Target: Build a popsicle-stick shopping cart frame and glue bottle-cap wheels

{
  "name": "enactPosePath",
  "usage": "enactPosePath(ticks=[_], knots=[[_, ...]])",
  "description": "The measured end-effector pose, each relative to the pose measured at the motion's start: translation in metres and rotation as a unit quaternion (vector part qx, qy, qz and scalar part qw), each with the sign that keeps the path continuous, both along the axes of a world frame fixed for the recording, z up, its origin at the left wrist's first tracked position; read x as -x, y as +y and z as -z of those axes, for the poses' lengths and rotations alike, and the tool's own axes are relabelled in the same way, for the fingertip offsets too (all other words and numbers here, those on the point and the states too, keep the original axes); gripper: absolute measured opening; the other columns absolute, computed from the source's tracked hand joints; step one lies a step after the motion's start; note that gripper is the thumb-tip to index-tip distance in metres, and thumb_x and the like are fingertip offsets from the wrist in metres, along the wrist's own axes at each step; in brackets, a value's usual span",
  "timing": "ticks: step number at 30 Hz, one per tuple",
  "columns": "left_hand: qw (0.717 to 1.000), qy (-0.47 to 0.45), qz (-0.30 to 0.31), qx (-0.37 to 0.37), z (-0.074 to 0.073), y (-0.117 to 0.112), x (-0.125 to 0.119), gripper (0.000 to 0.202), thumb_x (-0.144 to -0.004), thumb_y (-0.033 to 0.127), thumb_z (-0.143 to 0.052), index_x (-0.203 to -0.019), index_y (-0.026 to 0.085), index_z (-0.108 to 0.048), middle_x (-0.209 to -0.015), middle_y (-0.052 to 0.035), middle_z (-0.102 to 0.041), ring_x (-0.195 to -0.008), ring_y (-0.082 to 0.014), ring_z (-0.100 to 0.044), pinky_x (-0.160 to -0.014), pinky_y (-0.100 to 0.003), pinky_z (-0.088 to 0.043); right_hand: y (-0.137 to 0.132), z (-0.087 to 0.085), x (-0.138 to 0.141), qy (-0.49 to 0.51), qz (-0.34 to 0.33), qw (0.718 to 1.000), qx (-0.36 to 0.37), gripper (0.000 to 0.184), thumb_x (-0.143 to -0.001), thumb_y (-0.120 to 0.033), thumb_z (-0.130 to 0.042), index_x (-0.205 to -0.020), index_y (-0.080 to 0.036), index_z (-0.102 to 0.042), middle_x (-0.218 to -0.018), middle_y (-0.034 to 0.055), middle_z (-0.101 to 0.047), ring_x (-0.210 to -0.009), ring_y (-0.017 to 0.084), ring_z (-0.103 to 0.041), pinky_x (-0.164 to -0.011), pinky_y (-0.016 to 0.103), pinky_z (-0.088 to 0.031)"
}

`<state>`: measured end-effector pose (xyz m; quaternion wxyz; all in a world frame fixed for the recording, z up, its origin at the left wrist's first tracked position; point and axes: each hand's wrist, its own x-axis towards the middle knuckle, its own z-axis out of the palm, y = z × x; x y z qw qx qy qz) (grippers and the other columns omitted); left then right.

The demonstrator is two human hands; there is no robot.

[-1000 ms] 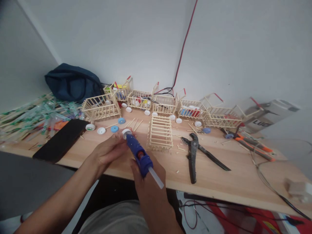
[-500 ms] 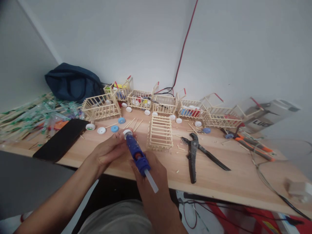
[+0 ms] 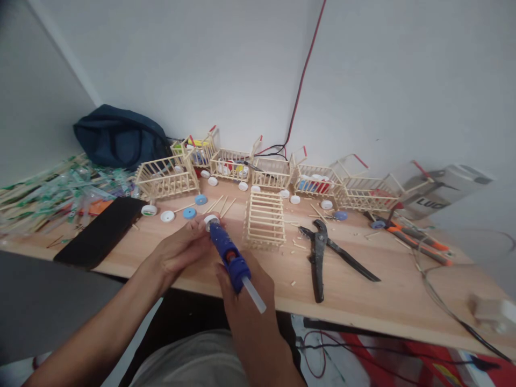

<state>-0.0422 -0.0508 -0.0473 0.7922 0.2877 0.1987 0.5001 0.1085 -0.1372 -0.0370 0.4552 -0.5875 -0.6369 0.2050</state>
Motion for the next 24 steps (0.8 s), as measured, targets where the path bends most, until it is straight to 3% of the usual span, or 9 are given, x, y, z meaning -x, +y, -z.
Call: enactPosePath(ticks=[24], knots=[[1.000,-0.007,0.009,0.010,0.0010,-0.0021,-0.0001,0.033,-0.061,0.023,-0.089,-0.087,0.011,-0.073,-0.084,-0.0056,-0.074,-0.082,-0.0131,-0.066,-0.083,-0.020,-0.048,-0.0013,0.0012,-0.0010,-0.018,0.008,1.000,0.009,0.018,-0.086,-0.037,-0.058,-0.078,-0.022,-0.066,-0.070,0.0037,-0.072,-0.060,0.020,-0.068,-0.054,0.026,-0.052]])
